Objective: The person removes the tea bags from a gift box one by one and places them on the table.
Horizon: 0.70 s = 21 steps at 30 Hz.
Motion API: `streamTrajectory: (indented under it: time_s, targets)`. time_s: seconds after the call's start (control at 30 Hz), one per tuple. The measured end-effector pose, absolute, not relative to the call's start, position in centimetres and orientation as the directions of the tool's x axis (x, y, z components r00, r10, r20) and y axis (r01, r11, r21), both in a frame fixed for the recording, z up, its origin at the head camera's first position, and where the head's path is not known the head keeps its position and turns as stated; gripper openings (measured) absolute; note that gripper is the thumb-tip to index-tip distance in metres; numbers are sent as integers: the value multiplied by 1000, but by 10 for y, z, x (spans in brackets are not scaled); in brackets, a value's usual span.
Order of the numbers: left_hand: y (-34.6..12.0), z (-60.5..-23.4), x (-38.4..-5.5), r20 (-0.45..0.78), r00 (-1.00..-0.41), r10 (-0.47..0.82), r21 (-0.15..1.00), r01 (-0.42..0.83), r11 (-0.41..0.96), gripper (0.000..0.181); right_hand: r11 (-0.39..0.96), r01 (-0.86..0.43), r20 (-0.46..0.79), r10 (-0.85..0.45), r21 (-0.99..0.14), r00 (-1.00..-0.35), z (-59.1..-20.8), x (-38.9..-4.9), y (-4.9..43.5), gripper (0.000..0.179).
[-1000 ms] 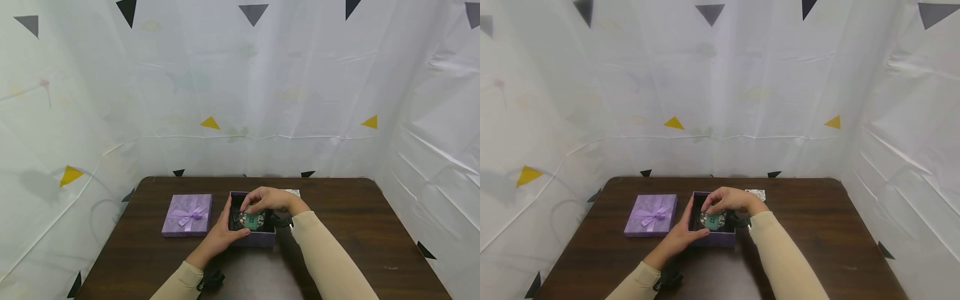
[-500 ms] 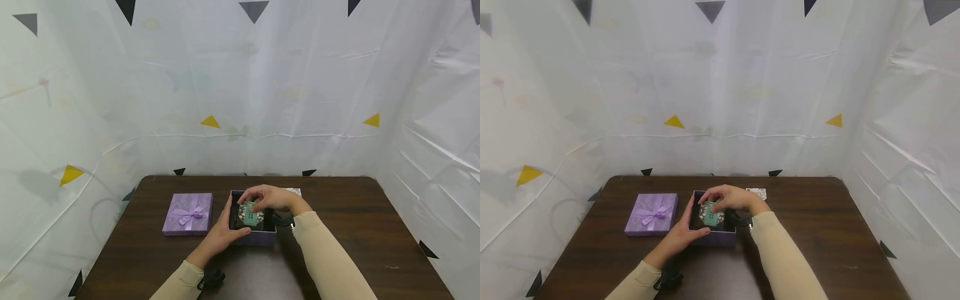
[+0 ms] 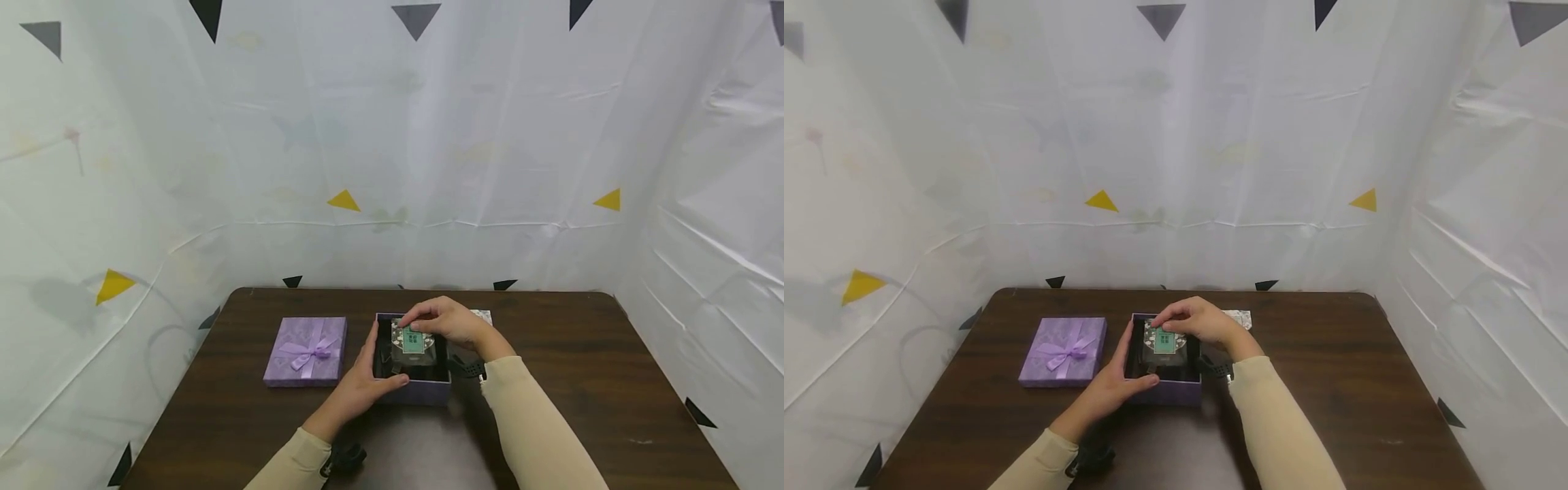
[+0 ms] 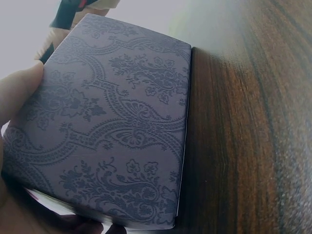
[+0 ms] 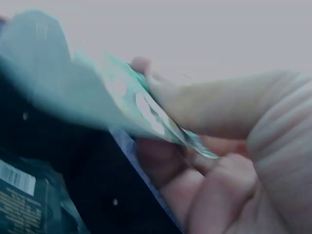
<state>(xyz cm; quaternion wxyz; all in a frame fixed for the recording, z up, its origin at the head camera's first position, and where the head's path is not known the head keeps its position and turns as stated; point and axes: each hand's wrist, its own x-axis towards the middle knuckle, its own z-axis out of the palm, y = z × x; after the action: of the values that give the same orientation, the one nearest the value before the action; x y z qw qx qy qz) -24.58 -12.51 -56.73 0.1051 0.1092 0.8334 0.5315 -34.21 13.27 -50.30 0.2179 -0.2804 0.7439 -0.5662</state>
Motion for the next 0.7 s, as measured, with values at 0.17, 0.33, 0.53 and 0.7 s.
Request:
streamTrajectory:
  time_s: [0.17,0.33,0.53,0.7]
  targets:
    - [-125,-567,-245,-48,-955,293,907,81,413,125,154,-87,0,-494,-984,-869,-502,-336,138,22]
    - [-125,-567,-245,-37,-953,301,906,95,412,124,129,-58,11,-337,-990,-942,-500,-328,149,25]
    - [-126,-567,-244,-28,-953,302,912,100,399,125,45,-68,54,-264,-997,-963,-507,-322,168,29]
    - [-126,-568,-245,-26,-953,302,910,103,402,124,-57,-63,71,-164,-996,-984,-517,-316,191,31]
